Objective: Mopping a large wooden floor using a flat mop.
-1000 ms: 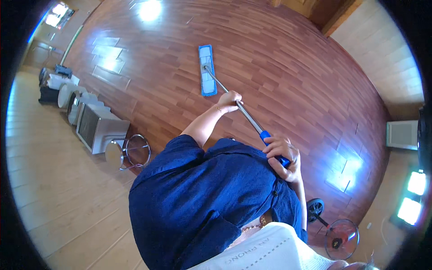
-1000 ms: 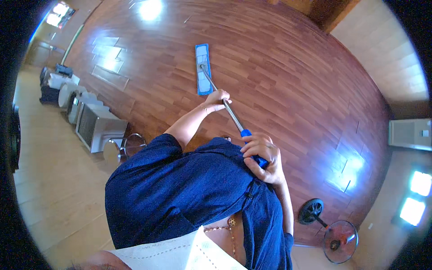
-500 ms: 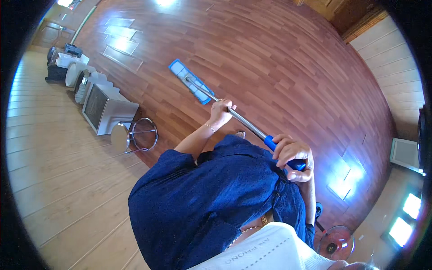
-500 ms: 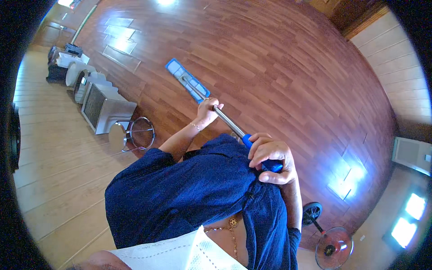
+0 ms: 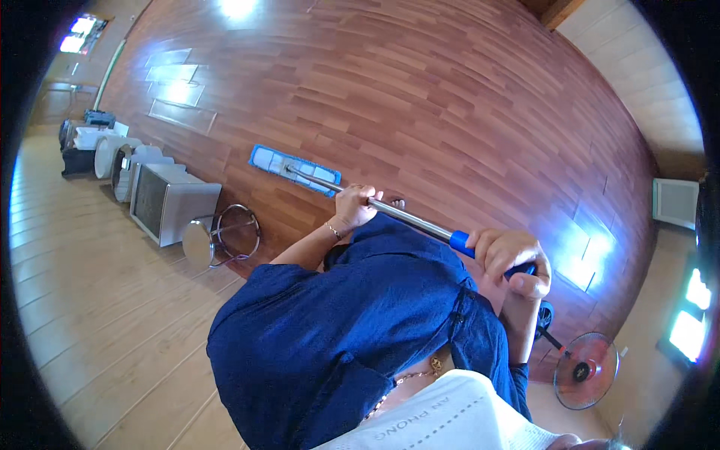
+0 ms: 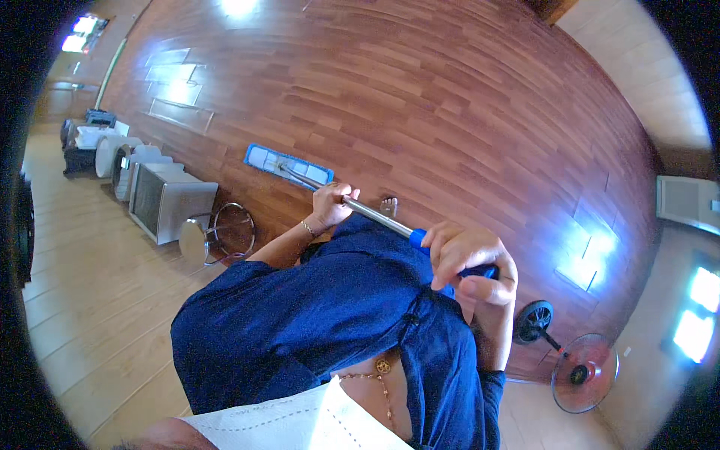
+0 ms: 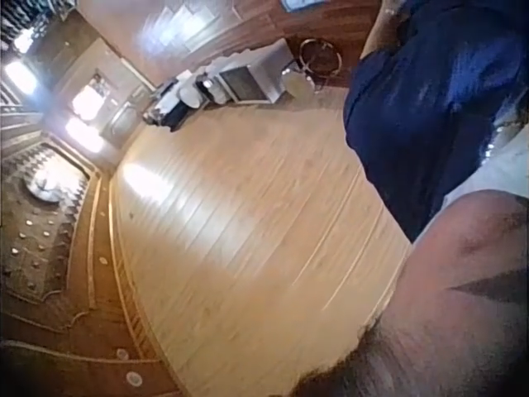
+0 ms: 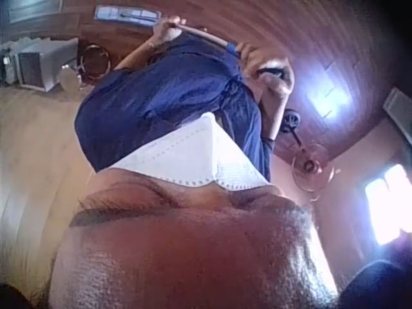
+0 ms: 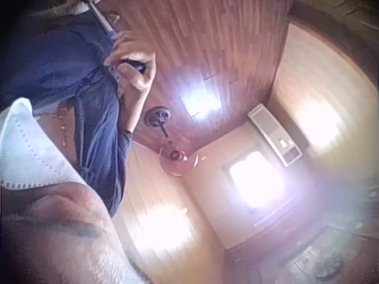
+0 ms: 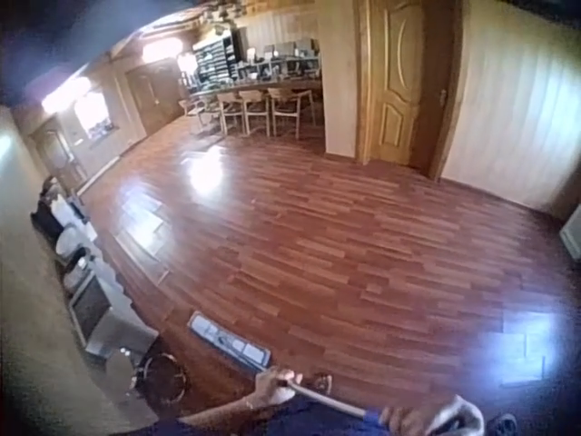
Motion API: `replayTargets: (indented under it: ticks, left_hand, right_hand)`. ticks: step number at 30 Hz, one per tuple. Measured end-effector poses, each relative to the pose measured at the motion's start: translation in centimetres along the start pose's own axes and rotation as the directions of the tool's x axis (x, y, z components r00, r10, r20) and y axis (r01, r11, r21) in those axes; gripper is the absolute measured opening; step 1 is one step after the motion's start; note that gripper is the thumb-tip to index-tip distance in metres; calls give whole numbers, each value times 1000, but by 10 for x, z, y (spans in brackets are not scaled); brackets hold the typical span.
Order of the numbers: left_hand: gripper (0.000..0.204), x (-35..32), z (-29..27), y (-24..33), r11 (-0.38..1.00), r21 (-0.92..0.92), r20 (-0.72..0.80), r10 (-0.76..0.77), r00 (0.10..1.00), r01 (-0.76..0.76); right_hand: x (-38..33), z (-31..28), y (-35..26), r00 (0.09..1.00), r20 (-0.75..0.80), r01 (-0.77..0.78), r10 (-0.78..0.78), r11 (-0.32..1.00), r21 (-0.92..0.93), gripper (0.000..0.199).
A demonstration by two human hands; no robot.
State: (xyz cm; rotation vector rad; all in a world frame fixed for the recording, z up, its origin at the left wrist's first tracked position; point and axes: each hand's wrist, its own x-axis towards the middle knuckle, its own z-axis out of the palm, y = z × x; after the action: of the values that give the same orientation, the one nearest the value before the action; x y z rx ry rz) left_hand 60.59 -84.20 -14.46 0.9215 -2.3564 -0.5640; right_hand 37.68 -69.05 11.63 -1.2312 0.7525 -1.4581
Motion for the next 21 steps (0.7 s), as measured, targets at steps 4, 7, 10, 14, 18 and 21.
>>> replayTargets:
  ticks: [4,7,10,14,18,21]
  left_hand:
    - [36,-9,7,48,994,0,39,113,993,-113]
    - [35,-13,12,99,968,-138,75,223,972,-211]
    - [35,-21,36,133,922,-271,157,326,932,-277]
    - [35,-19,71,186,882,-352,319,427,846,-312]
    - [31,-16,114,252,726,-583,368,637,678,-365]
    - [32,-21,140,289,647,-658,389,730,561,-385]
  right_hand:
    - [-49,10,-36,985,152,97,-77,987,-131,38]
    - [-99,24,-70,974,213,128,-77,962,-241,36]
    - [-146,49,-97,989,99,134,-106,926,-353,31]
    - [-199,73,-122,988,-55,94,-144,847,-524,28]
    - [-244,103,-150,964,-232,-74,-126,714,-696,26]
    - [-270,114,-160,940,-323,-184,-109,635,-750,27]
